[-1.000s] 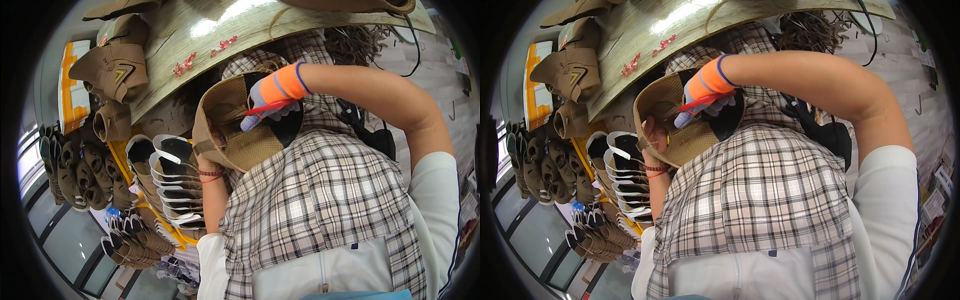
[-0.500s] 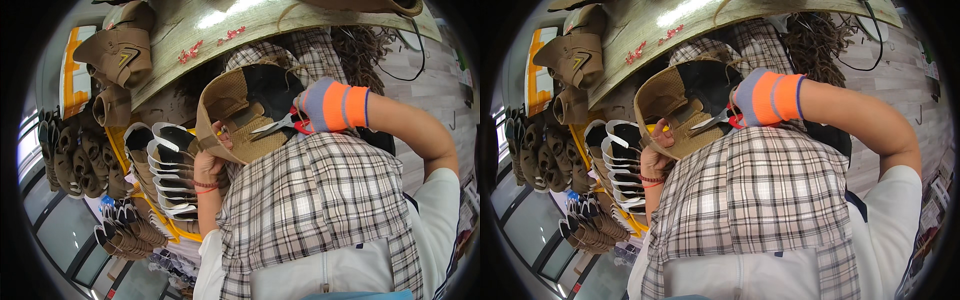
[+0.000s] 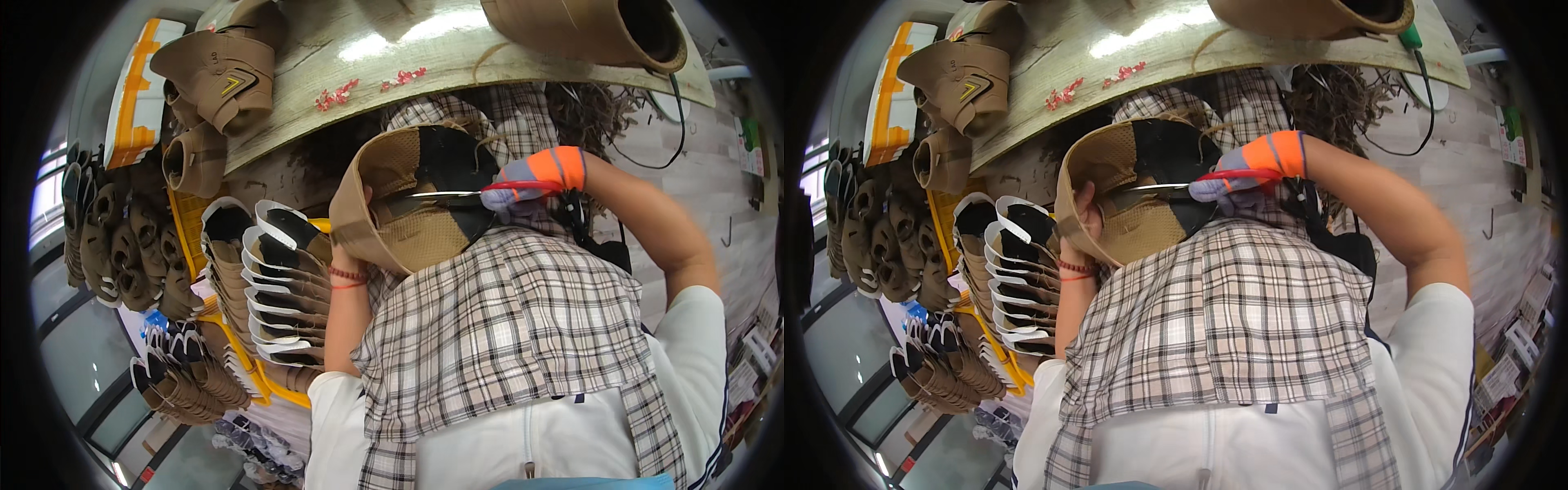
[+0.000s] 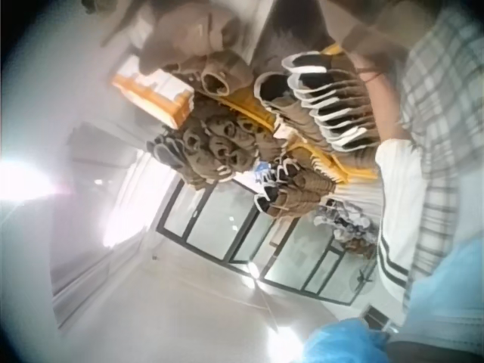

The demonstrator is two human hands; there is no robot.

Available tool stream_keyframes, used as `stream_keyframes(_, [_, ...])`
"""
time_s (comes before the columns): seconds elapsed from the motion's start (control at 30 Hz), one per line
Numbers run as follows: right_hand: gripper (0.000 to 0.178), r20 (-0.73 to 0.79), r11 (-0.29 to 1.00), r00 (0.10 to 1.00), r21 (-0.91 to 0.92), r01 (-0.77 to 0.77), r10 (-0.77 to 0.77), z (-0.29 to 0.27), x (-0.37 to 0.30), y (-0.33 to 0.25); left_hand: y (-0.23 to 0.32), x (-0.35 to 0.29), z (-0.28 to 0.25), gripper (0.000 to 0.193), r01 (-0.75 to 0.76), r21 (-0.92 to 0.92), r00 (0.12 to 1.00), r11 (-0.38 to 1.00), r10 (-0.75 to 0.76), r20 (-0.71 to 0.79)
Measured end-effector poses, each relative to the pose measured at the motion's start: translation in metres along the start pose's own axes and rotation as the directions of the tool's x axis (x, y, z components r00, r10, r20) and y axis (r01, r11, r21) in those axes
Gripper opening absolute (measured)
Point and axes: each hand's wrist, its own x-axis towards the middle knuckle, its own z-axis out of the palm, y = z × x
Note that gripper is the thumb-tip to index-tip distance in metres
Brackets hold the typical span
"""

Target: The person uses a hot glue gun to apply adhesive to the opening of a shoe upper, then uses scissors to trim excess material from the interior of the shoe. The person repeats this process on multiple shoe uppers, placing finished items on a nearby table.

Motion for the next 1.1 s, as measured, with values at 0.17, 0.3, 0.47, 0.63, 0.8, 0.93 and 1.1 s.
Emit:
stream_keyframes(0.17, [0.078, 0.161, 0.947, 0.987, 0.313, -0.068, 0.017, -0.011, 0.005, 0.009, 0.004, 0.028, -0.012, 0.036, -0.134, 0.525, 0.989, 0.841, 0.148, 0.015])
stream_keyframes(0.3, [0.075, 0.036, 0.952, 0.994, 0.295, 0.084, -0.099, -0.004, -0.034, 0.003, 0.093, -0.006, 0.073, 0.036, -0.487, 0.54, 0.857, 0.686, 0.493, 0.147])
stream_keyframes(0.47, [0.081, -0.193, 0.944, 0.981, 0.316, 0.097, -0.036, 0.013, -0.037, 0.044, 0.197, -0.023, 0.224, 0.031, -0.812, 0.554, 0.367, -0.182, 0.579, 0.728])
stream_keyframes(0.63, [0.063, -0.235, 0.942, 0.971, 0.318, 0.106, -0.03, 0.018, -0.014, 0.065, 0.158, 0.015, 0.37, 0.024, -0.789, 0.102, -0.187, -0.606, 0.395, 0.899])
stream_keyframes(0.8, [0.057, -0.244, 0.937, 0.97, 0.339, 0.087, -0.002, 0.022, -0.018, 0.04, 0.099, 0.095, 0.451, 0.022, -0.632, 0.266, 0.289, -0.728, 0.097, 0.952])
stream_keyframes(0.93, [0.062, -0.295, 0.922, 0.955, 0.363, 0.134, -0.023, 0.026, -0.018, 0.06, 0.096, 0.113, 0.465, 0.037, -0.802, 0.259, 0.321, -0.538, -0.023, 0.947])
stream_keyframes(1.1, [0.068, -0.331, 0.884, 0.944, 0.434, 0.174, -0.023, 0.028, -0.036, 0.037, 0.12, 0.14, 0.41, 0.042, -0.778, 0.348, 0.475, 0.522, 0.127, 0.871])
